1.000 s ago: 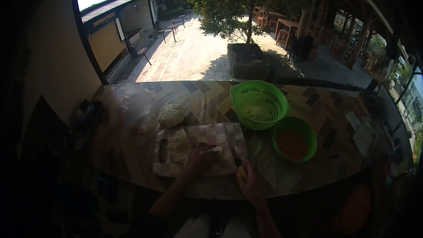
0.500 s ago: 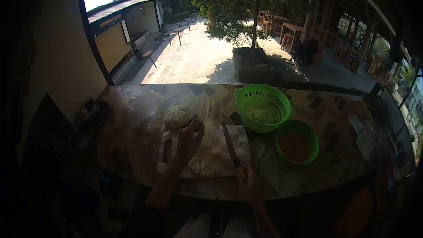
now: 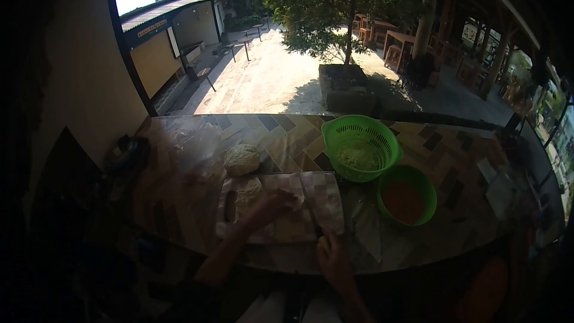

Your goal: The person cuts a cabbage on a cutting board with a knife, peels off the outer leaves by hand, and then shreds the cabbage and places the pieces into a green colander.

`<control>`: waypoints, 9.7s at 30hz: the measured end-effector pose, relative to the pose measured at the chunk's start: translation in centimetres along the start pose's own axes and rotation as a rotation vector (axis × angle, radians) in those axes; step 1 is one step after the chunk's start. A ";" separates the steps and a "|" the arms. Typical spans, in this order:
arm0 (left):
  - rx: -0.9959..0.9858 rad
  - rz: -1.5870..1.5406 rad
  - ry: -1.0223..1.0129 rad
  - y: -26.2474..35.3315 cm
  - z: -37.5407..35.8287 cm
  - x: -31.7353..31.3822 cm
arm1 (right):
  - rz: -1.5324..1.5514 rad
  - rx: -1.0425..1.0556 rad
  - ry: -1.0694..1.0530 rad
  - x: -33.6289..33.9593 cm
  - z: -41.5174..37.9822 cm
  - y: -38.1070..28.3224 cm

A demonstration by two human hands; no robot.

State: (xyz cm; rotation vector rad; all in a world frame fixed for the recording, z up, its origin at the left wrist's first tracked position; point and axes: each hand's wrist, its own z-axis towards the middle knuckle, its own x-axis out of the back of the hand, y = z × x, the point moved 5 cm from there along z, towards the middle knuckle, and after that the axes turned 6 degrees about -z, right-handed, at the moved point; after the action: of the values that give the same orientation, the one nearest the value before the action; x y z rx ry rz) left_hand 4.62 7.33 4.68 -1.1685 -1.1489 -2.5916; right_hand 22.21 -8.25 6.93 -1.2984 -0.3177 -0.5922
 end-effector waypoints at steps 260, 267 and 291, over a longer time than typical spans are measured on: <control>0.206 0.032 0.419 -0.1 -2.0 -0.6 | -0.429 -0.247 -0.270 -3.4 -0.4 -1.7; 0.243 0.038 0.408 -0.3 -1.9 -0.4 | -0.256 -0.287 -0.257 -3.0 -0.8 -2.7; 0.232 0.018 0.408 0.1 -1.9 -0.2 | -0.454 -0.223 -0.290 -5.2 -0.1 -1.3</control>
State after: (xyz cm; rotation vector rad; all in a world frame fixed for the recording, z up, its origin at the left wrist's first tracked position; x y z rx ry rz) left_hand 3.62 5.97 3.79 -0.5660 -1.2830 -2.4380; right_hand 17.22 -7.32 5.12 -1.5415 -0.8188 -0.8380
